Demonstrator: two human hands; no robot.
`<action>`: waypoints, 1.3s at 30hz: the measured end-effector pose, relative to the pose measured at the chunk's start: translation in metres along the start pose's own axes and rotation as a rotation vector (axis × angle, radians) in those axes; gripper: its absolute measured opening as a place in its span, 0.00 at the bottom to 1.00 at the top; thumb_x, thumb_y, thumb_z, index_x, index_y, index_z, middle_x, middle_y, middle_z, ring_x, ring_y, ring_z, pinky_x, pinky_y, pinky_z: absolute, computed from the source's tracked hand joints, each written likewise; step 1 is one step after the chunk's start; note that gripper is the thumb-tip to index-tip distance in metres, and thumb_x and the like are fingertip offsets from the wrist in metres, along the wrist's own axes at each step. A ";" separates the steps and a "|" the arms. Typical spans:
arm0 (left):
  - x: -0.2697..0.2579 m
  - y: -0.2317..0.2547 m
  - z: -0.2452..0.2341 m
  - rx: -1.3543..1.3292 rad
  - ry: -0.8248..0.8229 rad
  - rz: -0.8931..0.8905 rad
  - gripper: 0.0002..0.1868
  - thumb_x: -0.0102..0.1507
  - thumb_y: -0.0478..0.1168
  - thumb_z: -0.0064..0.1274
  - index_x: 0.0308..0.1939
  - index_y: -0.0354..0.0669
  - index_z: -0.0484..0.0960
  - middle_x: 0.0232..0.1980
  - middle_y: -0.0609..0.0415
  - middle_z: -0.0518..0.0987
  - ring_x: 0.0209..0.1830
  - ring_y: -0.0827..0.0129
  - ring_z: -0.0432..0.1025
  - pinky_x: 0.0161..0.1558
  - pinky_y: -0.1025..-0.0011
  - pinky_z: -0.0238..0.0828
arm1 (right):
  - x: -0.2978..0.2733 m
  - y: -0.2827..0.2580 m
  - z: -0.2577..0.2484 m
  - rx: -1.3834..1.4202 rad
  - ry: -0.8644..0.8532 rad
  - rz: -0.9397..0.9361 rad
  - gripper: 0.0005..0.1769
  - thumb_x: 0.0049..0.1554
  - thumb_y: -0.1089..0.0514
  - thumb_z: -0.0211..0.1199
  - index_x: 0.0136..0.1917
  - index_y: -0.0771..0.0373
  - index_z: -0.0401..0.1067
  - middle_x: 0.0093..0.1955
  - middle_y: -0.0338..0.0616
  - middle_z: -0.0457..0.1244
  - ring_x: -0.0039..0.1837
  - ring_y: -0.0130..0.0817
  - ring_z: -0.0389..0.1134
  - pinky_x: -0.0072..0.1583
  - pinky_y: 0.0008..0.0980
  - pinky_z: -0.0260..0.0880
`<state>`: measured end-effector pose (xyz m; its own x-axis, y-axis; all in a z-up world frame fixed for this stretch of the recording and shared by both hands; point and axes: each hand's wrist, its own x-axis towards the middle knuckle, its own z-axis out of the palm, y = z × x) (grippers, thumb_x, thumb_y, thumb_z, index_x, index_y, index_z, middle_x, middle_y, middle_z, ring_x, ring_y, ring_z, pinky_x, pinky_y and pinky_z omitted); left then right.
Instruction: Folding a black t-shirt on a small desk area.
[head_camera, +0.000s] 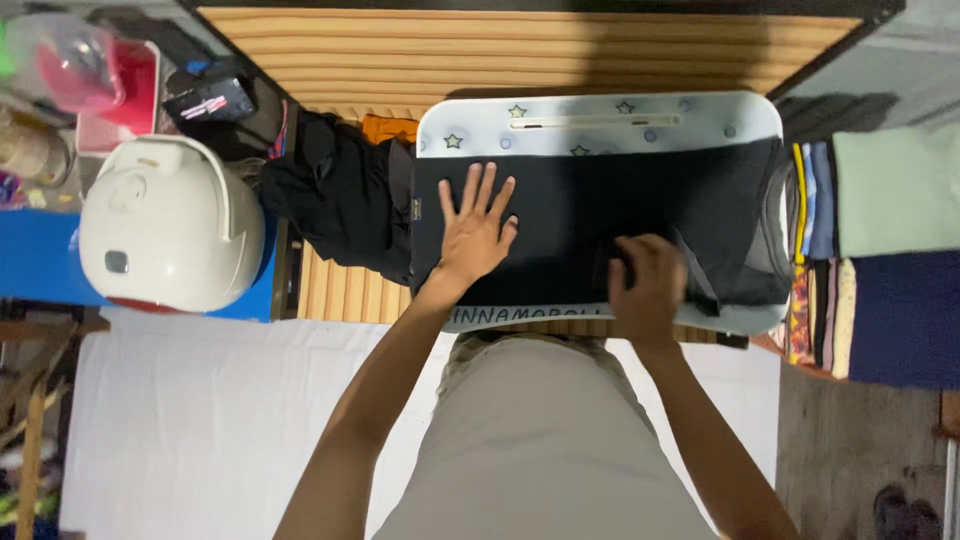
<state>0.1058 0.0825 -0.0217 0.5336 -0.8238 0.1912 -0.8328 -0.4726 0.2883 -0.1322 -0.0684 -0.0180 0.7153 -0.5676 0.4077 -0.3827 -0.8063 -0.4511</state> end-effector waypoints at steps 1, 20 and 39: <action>0.004 0.006 0.006 0.010 0.010 -0.023 0.32 0.64 0.49 0.52 0.72 0.48 0.69 0.79 0.44 0.57 0.80 0.46 0.50 0.72 0.34 0.37 | 0.005 0.008 -0.007 0.014 -0.008 -0.022 0.19 0.59 0.61 0.69 0.63 0.59 0.73 0.65 0.48 0.62 0.69 0.48 0.61 0.69 0.51 0.59; 0.040 0.119 0.069 -0.030 -0.087 0.038 0.31 0.75 0.54 0.33 0.81 0.50 0.55 0.85 0.53 0.50 0.85 0.61 0.43 0.80 0.51 0.35 | 0.042 0.115 -0.035 0.431 -0.355 0.097 0.18 0.52 0.61 0.73 0.51 0.67 0.69 0.47 0.53 0.64 0.49 0.47 0.68 0.52 0.42 0.68; 0.030 0.233 0.036 -0.556 0.101 -0.150 0.21 0.49 0.25 0.57 0.45 0.45 0.83 0.41 0.57 0.79 0.47 0.63 0.71 0.56 0.64 0.52 | 0.057 0.136 -0.090 0.399 -0.424 -0.352 0.35 0.46 0.66 0.69 0.66 0.66 0.63 0.53 0.56 0.64 0.51 0.53 0.69 0.54 0.48 0.69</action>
<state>-0.0777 -0.0639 0.0180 0.6741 -0.7135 0.1910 -0.5592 -0.3240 0.7631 -0.1957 -0.2257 0.0149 0.9561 -0.1029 0.2744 0.1018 -0.7614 -0.6403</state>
